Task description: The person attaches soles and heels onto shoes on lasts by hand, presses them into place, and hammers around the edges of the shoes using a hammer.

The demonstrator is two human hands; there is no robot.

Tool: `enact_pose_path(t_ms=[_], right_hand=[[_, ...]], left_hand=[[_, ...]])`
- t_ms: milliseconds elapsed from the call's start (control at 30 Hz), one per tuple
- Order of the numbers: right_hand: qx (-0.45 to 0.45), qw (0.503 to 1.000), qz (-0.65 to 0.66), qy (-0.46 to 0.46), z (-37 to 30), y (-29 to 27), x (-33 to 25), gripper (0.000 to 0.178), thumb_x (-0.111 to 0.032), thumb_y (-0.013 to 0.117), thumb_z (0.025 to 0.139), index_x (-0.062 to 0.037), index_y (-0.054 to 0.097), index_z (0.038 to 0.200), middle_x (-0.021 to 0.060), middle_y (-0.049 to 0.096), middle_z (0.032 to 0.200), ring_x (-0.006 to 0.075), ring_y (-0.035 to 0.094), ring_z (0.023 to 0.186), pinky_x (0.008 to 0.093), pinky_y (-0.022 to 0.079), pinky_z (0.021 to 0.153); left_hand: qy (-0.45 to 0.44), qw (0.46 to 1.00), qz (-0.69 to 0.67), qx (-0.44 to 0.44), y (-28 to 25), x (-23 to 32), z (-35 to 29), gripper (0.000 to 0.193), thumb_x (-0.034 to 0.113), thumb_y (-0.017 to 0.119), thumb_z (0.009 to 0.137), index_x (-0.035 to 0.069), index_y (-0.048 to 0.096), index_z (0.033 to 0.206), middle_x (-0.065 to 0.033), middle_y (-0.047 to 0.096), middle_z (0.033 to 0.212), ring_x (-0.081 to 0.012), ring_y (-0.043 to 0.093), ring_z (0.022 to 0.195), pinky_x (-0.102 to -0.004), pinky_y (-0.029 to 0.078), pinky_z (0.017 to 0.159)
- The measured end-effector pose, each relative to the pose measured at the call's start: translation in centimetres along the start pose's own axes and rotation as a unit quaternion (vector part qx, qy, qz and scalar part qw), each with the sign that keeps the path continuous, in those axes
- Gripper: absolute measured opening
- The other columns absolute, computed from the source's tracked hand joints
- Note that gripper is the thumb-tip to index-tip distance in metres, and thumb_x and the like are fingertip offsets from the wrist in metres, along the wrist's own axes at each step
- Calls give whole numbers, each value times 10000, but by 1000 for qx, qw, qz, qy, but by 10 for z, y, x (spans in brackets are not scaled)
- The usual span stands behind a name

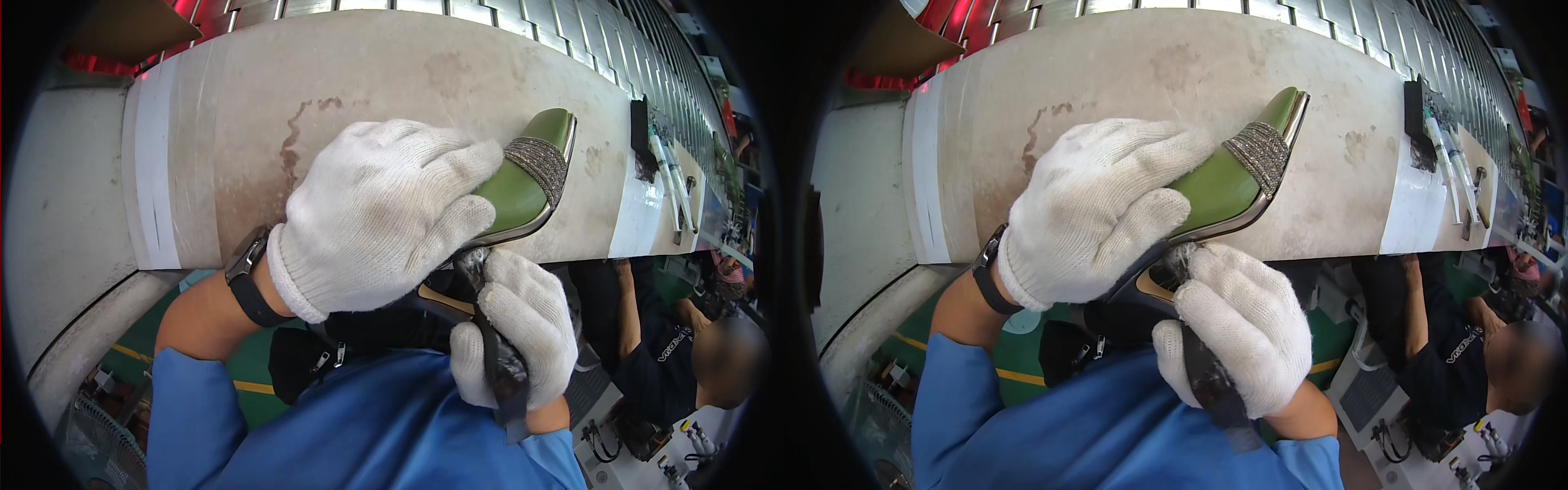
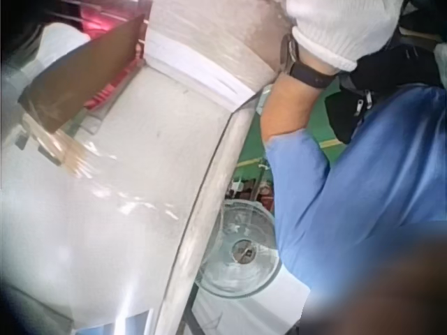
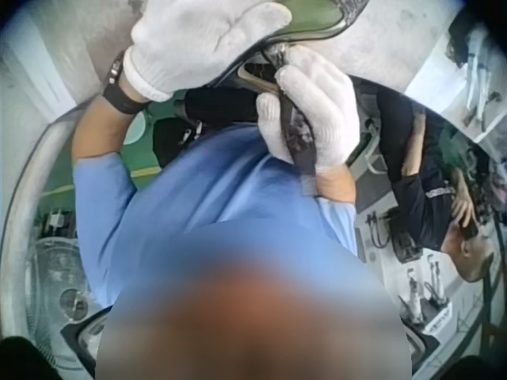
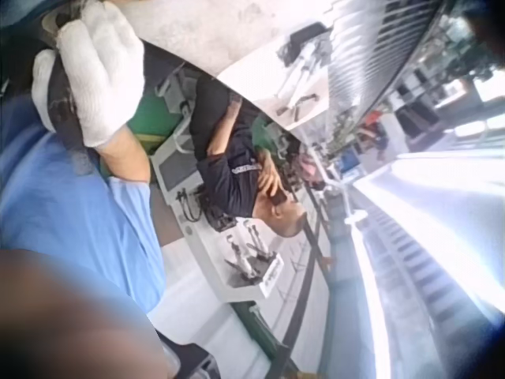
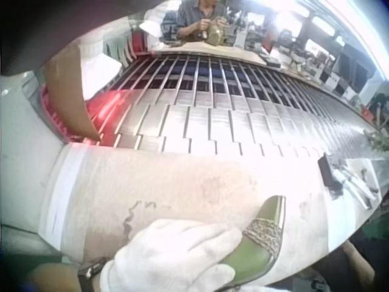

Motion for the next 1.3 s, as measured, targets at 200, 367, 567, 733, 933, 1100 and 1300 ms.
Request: enact_pose_path(t_ms=[200,367,567,733,933,1100,1300], right_hand=[[5,1000,30,8,-5,5,2,447,-69,885,808,-1,702,1210,235,746,1165,422,775,1053,489,643,906],[1,998,56,5,-3,10,-3,426,-51,878,810,3,712,1199,232,756,1159,422,777,1039,480,640,897],[53,996,61,-28,-2,19,-4,391,-20,886,767,5,753,1134,215,771,1106,401,784,988,448,640,869],[66,992,82,-68,-6,20,4,380,-15,877,792,8,742,1147,224,775,1105,411,784,1019,453,642,909],[128,989,-21,-72,-15,21,6,410,-10,859,817,31,714,1198,261,765,1152,448,774,1062,504,646,929],[67,988,-119,-68,0,15,-12,318,-44,853,815,39,750,1105,262,767,1091,453,777,1011,516,653,918],[38,984,-163,-56,6,5,-14,330,-29,870,783,-26,776,1100,227,768,1098,417,777,1014,465,648,915]], left_hand=[[0,1000,-1,16,4,-1,-2,358,159,716,990,-28,740,1294,-241,763,1204,-431,735,1107,-489,567,990],[-12,1000,6,9,0,2,-2,328,162,699,1002,-21,748,1270,-234,769,1184,-426,739,1089,-491,571,970],[-21,1000,-6,4,3,2,-1,311,157,658,1047,-32,742,1279,-240,769,1188,-417,742,1084,-468,577,970],[-34,999,-21,-13,-3,3,-3,318,148,619,1107,-56,737,1320,-205,788,1214,-308,767,1109,-392,584,995],[-38,999,-30,-23,0,1,0,315,151,647,1087,-56,743,1303,-225,783,1198,-337,770,1095,-410,588,985],[-15,1000,-7,-10,-4,5,-1,315,158,674,1057,-58,745,1274,-247,771,1180,-399,756,1068,-444,587,965],[3,1000,-1,0,1,5,-2,331,179,667,1059,-56,736,1282,-250,767,1168,-414,749,1066,-453,583,969]])
Point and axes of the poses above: each hand's wrist, its own z-axis towards the middle knuckle, its own y-axis out of the palm, x = y × z, the point moved 1 cm from there along z, towards the middle knuckle
